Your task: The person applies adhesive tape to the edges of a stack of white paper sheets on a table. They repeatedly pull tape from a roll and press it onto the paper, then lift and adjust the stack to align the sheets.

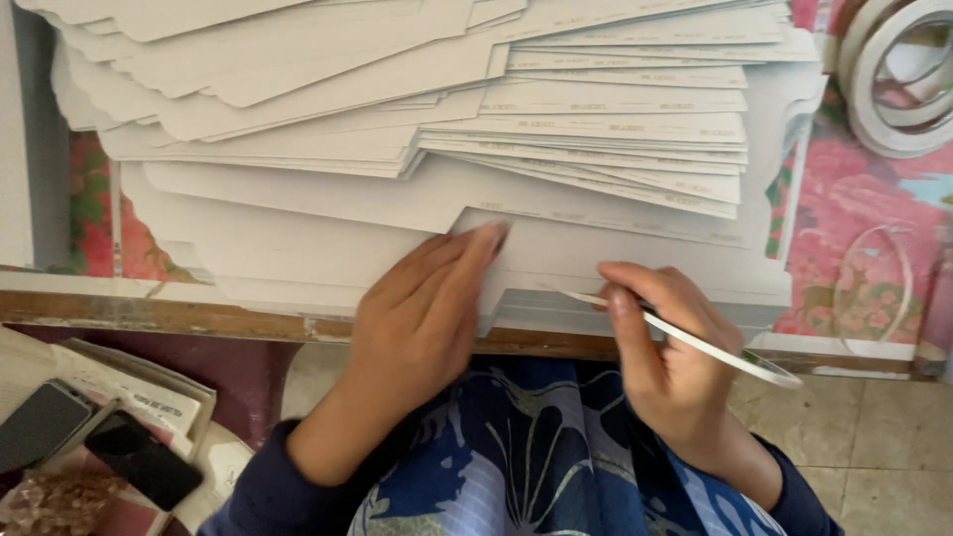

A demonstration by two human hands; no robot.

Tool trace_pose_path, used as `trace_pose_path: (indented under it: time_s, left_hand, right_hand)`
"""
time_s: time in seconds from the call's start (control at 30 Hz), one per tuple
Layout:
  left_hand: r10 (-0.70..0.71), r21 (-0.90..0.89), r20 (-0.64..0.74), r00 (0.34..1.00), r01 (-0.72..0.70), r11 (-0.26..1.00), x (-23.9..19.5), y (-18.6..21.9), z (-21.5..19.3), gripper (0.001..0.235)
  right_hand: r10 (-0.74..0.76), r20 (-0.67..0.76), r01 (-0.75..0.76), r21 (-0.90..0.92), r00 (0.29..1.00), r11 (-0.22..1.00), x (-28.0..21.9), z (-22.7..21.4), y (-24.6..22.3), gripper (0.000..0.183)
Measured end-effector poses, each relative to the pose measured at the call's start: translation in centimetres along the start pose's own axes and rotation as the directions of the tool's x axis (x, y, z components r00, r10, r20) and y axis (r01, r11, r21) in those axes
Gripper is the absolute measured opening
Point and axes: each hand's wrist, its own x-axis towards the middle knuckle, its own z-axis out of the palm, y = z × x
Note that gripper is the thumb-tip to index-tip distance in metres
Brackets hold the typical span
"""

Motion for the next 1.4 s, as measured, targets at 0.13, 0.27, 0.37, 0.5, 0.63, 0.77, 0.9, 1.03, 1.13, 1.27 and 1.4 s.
trace_pose_path:
  time_s: [0.13,0.27,0.37,0.5,0.63,0.77,0.9,1.03,1.13,1.27,1.4]
  left_hand:
    - [0.091,-0.009,0.030,0.995,-0.091,0.996,-1.7,-1.1,-0.8,0.027]
    - [0.177,0.045,0.061,0.982,-0.180,0.983,-1.4,-1.1,-0.4,0.029]
    - [0.137,0.126,0.112,0.984,-0.151,0.981,-1.4,-0.8,0.3,0.030]
    - [0.074,0.166,0.105,0.992,-0.091,0.982,-0.9,-0.5,0.7,0.026]
    - [0.096,0.190,0.108,0.990,-0.115,0.975,-0.9,-0.5,1.0,0.025]
    - [0.129,0.145,0.113,0.985,-0.145,0.979,-0.1,0.4,1.5,0.025]
    - [0.183,-0.246,0.193,0.964,-0.133,0.960,2.5,3.1,4.5,0.031]
    - [0.290,-0.320,0.229,0.929,-0.209,0.924,4.4,6.2,9.2,0.041]
    - [0.348,-0.186,0.134,0.928,-0.321,0.929,5.0,6.8,10.1,0.048]
    - [0.297,0.298,0.143,0.944,-0.327,0.897,5.7,4.6,4.1,0.039]
    - [0.217,0.483,0.086,0.972,-0.232,0.845,4.7,1.5,2.2,0.039]
  right_hand:
    - [0.021,0.027,-0.021,-0.017,0.999,1.000,0.8,1.5,-0.5,0.018]
    - [-0.068,-0.008,0.068,-0.051,0.998,0.996,1.2,2.1,-0.3,0.016]
    - [-0.125,0.013,0.125,-0.076,0.992,0.989,1.1,0.7,-0.3,0.019]
    - [0.083,-0.243,-0.120,-0.144,0.966,0.982,-2.0,-3.4,3.4,0.020]
    - [-0.117,-0.374,-0.035,-0.376,0.920,0.926,-3.1,-5.7,8.3,0.012]
    - [-0.132,-0.351,-0.021,-0.401,0.927,0.916,-3.1,-5.7,9.7,0.011]
    - [-0.177,-0.301,0.041,-0.408,0.937,0.912,-2.9,-5.9,9.5,0.010]
    - [-0.110,-0.257,-0.018,-0.449,0.960,0.893,-2.9,-6.6,9.1,0.010]
    - [-0.066,-0.128,0.002,-0.443,0.990,0.896,-2.1,-7.6,7.7,0.009]
    - [-0.137,-0.432,0.048,-0.209,0.891,0.977,-2.0,-7.0,8.4,0.011]
    - [-0.121,-0.568,0.017,-0.184,0.814,0.983,-2.4,-4.7,9.4,0.019]
